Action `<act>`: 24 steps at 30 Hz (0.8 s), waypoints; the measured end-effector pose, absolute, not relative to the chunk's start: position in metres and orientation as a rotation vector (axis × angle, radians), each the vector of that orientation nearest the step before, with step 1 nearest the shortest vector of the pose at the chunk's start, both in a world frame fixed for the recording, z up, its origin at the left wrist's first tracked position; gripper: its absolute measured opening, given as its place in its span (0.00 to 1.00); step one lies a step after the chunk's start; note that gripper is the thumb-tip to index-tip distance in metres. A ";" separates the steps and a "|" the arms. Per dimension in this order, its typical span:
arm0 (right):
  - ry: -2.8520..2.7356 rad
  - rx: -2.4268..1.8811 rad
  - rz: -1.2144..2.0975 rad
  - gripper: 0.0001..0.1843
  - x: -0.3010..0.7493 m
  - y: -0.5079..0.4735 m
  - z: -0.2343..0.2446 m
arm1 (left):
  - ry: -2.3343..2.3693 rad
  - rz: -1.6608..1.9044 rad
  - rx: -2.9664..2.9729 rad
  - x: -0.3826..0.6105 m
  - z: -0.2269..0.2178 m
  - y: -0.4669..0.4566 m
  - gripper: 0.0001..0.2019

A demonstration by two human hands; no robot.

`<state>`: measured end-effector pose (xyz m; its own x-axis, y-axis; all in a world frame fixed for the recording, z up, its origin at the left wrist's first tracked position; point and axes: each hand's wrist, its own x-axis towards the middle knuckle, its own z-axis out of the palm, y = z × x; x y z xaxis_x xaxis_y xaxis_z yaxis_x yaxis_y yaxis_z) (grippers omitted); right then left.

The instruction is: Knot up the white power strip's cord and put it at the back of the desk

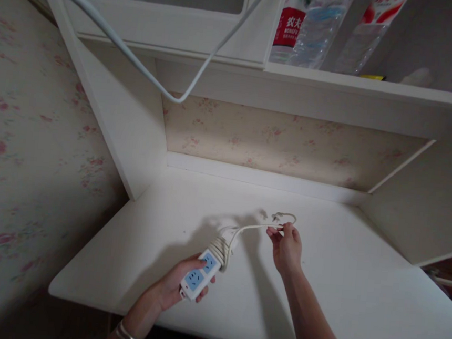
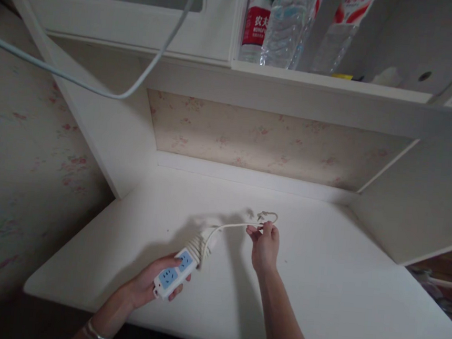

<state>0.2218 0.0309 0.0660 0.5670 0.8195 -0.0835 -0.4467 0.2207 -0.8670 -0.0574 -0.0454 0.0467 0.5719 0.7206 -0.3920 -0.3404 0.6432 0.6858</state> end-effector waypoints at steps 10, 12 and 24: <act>-0.454 -1.140 0.815 0.19 0.302 0.041 0.047 | 0.656 0.627 0.543 -0.104 0.034 -0.007 0.17; -0.442 -1.137 0.801 0.18 0.311 0.045 0.045 | 0.615 0.506 0.667 -0.108 0.040 -0.004 0.20; -0.131 -1.207 0.554 0.11 0.397 0.050 0.053 | 0.943 0.706 0.586 -0.129 0.046 0.016 0.19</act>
<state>0.3971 0.0501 0.0532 0.8606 0.4718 -0.1917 -0.3353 0.2417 -0.9106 -0.1291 0.0156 0.0456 0.4007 0.7581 -0.5144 -0.2808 0.6361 0.7187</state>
